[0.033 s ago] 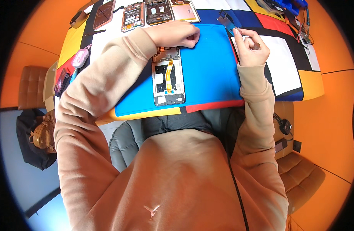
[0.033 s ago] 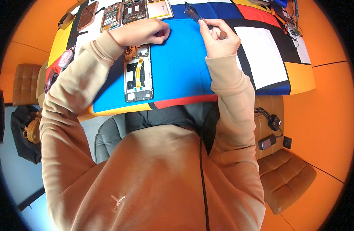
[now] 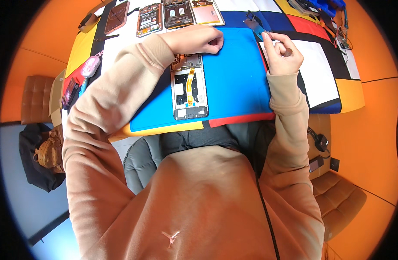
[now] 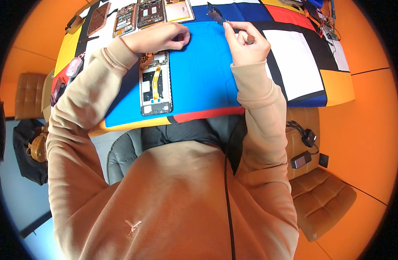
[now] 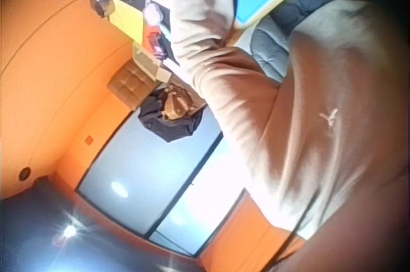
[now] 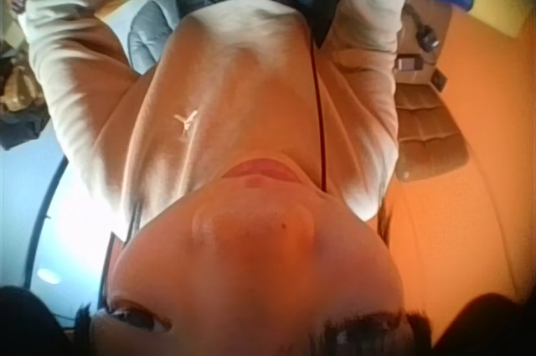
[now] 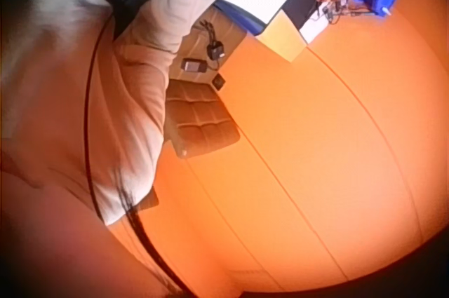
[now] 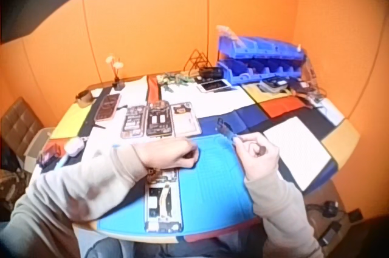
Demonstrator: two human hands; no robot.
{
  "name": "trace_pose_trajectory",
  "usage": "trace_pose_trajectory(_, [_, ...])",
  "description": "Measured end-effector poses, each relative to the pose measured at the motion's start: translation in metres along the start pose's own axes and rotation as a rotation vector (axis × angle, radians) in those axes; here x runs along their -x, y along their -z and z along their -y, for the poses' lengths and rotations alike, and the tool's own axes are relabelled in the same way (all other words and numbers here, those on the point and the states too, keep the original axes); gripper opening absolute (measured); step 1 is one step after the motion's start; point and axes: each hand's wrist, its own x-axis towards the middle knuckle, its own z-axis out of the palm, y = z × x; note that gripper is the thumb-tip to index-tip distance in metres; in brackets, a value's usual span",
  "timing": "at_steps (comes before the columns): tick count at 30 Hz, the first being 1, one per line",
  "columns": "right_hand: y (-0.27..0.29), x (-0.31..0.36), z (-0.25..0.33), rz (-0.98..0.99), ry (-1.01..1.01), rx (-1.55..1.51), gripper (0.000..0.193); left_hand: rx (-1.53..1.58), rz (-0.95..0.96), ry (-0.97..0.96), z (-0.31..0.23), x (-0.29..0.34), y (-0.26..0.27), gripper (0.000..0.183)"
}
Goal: The person disassembles a smartphone on a blue mat, removes screws and internal components, then transfers parts to another phone chassis. They use a screwdriver and tweezers to handle small components and reassemble the device.
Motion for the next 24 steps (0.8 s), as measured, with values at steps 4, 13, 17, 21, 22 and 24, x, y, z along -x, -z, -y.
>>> trace_pose_trajectory(4, [0.001, 0.0, 0.0, 0.001, 0.007, 0.024, 0.007, 0.156, -0.048, -0.034, 0.005, 0.004, -0.003, 0.024])
trace_pose_trajectory(13, [0.002, -0.001, 0.0, -0.001, 0.025, -0.008, 0.007, -0.019, -0.065, -0.059, 0.005, -0.003, -0.005, 0.02])
trace_pose_trajectory(17, [0.003, -0.001, -0.003, -0.009, 0.066, 0.049, 0.008, -0.008, -0.05, -0.049, 0.004, -0.005, -0.003, 0.02])
trace_pose_trajectory(21, [0.003, -0.001, -0.004, -0.012, 0.056, 0.045, 0.008, 0.046, -0.041, -0.075, 0.006, -0.008, 0.002, 0.019])
trace_pose_trajectory(22, [0.003, -0.001, -0.005, -0.01, 0.056, 0.027, 0.008, 0.059, -0.043, -0.096, 0.007, -0.009, 0.003, 0.019])
trace_pose_trajectory(24, [0.003, -0.002, -0.005, -0.014, 0.063, 0.054, 0.009, 0.099, -0.038, -0.098, 0.007, -0.011, 0.005, 0.017])
